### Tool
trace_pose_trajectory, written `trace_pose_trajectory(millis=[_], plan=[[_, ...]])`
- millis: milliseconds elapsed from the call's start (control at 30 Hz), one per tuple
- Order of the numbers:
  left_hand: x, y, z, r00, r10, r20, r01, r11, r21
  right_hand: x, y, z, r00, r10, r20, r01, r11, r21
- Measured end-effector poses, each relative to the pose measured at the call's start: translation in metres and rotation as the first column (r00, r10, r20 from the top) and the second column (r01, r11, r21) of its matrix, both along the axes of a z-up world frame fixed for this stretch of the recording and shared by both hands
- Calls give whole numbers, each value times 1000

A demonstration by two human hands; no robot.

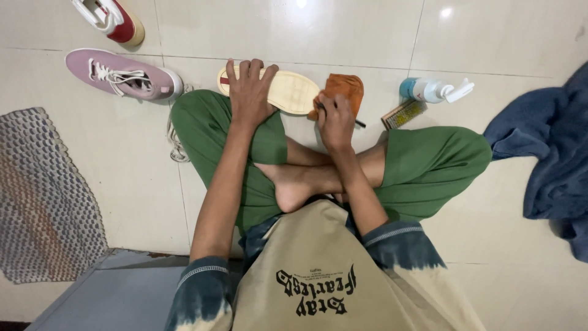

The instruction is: The person sits on the floor and cleans the sole of a shoe using a small brush and a spray bottle. They apply the spray to the sole, scrub it with the brush, and then wipe the area with an orange cloth.

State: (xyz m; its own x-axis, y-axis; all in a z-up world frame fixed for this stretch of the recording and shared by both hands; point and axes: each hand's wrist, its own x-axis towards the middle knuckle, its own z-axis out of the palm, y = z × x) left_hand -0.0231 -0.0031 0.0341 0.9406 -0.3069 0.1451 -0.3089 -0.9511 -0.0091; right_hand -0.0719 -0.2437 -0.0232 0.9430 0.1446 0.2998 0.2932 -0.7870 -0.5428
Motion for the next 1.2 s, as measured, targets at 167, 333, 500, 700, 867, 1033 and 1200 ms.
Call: trace_pose_trajectory(millis=[167, 333, 500, 700, 867, 1033, 1200], plan=[[6, 1, 2, 1000, -21, 17, 21, 999, -33, -15, -11, -6, 977, 5, -211, -6, 1000, -5], [-1, 1, 5, 999, -17, 35, 19, 997, -77, -1, -1, 38, 973, -83, -216, 102, 992, 75], [0, 2, 0, 1000, -12, 7, 12, 998, -67, 35, 24, 52, 990, -122, -68, 129, 985, 112], [0, 2, -2, 1000, -6, 13, 7, 997, -74, 9, 34, 15, 986, -132, -101, 138, 989, 58], [1, 5, -6, 1000, -8, 19, 9, 997, -71, -11, 22, 11, 945, -145, -293, 181, 979, 97], [-2, 4, -10, 998, -25, 49, 31, 992, -123, -6, 8, 24, 892, -129, -433, 157, 987, 30], [-1, 5, -6, 999, -17, 42, 21, 996, -91, 30, 25, 41, 983, -143, -113, 162, 971, 174]])
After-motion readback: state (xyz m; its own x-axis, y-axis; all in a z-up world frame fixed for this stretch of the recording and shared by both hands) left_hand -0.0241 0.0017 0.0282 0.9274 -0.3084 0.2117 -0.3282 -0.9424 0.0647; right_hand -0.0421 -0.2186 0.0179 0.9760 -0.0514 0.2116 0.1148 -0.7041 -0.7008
